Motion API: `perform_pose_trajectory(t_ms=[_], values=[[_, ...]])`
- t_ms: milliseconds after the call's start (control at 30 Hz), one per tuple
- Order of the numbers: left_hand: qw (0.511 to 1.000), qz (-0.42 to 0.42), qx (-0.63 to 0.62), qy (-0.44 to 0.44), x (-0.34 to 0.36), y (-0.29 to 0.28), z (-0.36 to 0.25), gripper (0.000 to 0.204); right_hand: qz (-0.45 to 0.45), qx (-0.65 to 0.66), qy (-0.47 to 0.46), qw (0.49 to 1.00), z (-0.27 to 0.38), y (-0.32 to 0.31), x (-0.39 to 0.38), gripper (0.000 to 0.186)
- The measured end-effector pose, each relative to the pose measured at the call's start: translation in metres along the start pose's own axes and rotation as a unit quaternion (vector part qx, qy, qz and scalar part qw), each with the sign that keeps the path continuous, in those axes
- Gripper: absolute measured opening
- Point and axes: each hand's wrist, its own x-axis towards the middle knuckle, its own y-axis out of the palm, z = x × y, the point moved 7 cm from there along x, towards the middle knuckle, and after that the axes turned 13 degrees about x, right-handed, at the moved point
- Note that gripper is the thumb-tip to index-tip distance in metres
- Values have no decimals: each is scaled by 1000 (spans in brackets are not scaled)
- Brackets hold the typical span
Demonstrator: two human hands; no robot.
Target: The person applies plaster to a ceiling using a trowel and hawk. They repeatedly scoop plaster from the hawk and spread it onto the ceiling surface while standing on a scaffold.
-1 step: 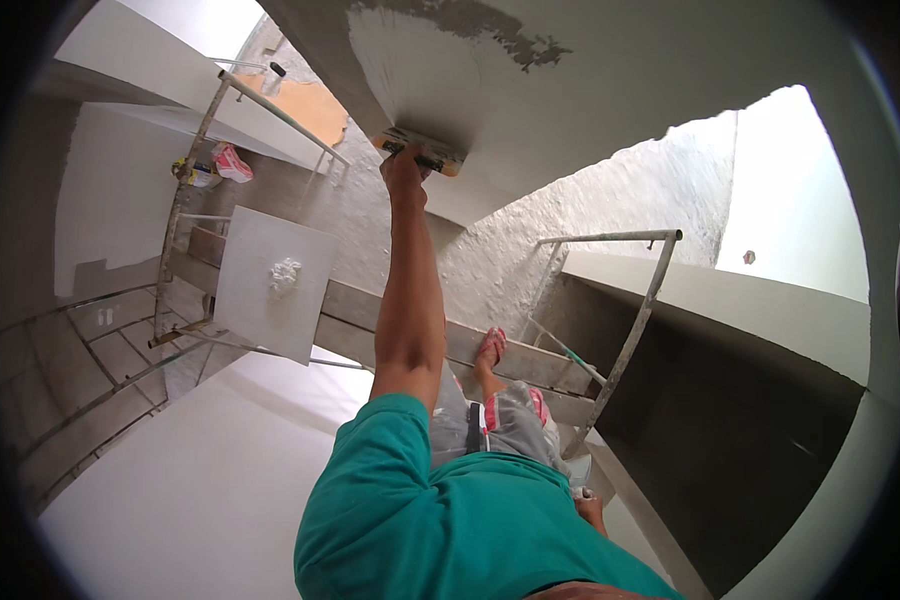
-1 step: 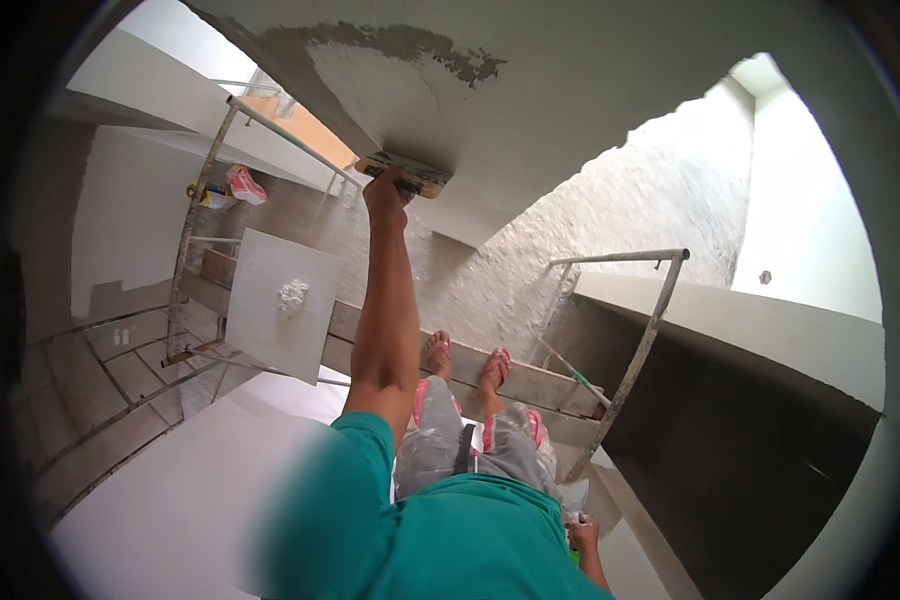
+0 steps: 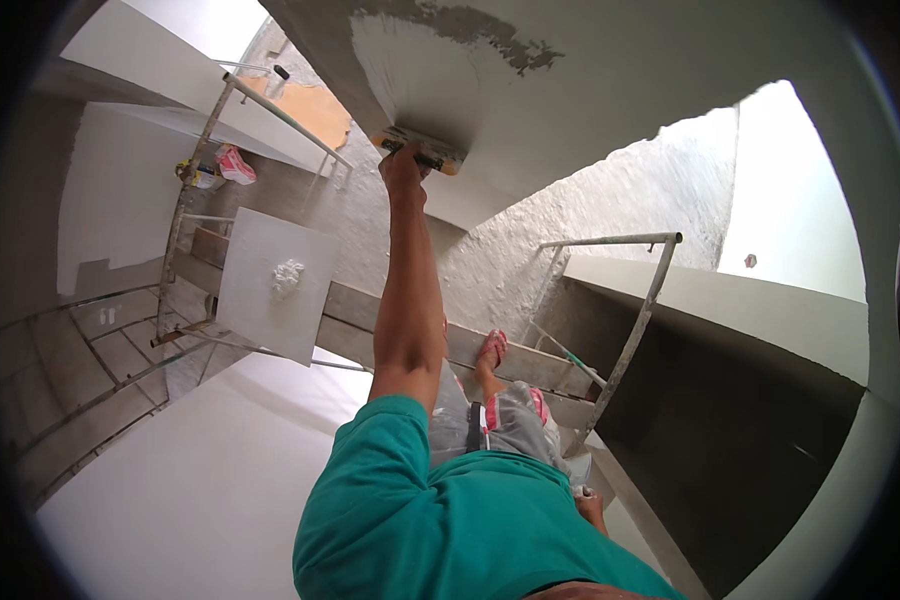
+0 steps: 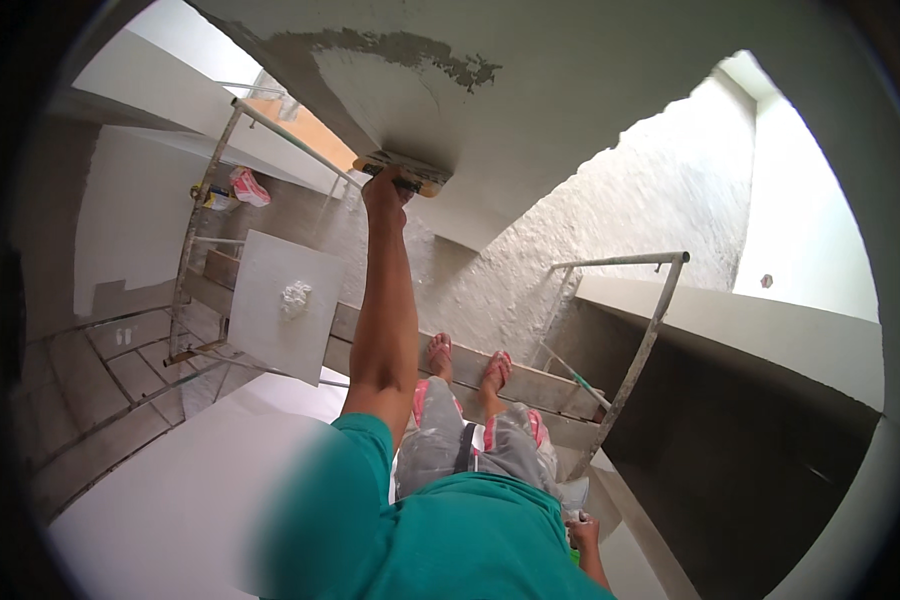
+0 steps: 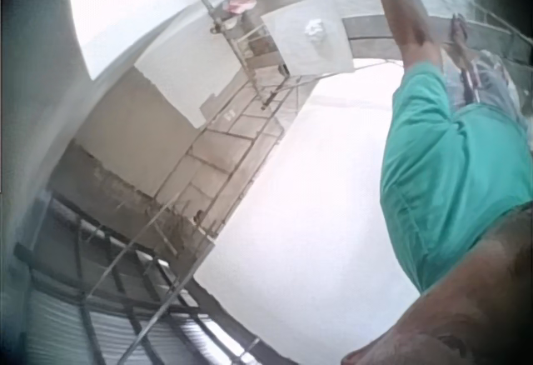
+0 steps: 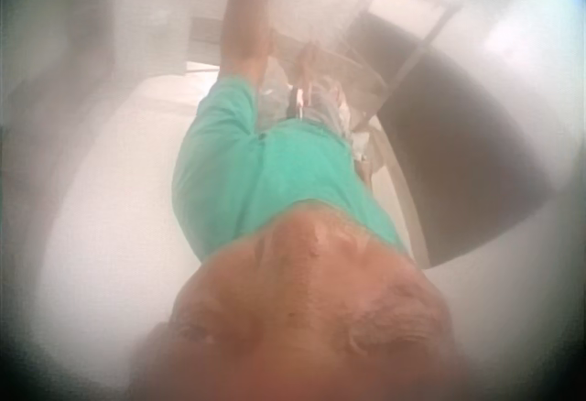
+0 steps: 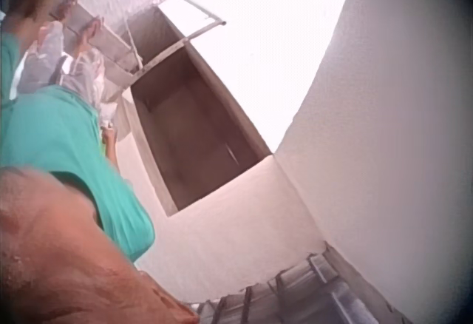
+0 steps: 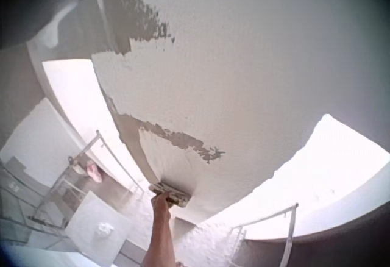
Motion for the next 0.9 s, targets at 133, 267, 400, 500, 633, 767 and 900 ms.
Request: perform_pose_trajectory(t_ms=[133, 267, 400, 500, 633, 767, 900], values=[[999, -11, 12, 40, -41, 12, -83, 15, 1, 37, -45, 998, 2, -9, 35, 24], [996, -6, 43, 79, -88, 32, -169, 16, 65, 40, -91, 993, -18, -9, 84, 19], [986, 69, 62, 140, -111, 54, -244, 15, 73, 93, -58, 991, -16, -8, 97, 14], [978, 48, 113, 167, -147, 58, -294, 18, 79, 108, -91, 987, -4, -9, 98, 11], [969, 57, 84, 225, -170, 38, -307, 24, 86, 94, -49, 991, -4, -8, 96, 13], [983, 77, 14, 164, -145, -14, -190, 35, 54, 62, -29, 996, 16, -12, 67, 14], [998, 46, -44, 8, -58, -85, 15, 35, 83, 82, -53, 992, -24, -28, 75, 15]])
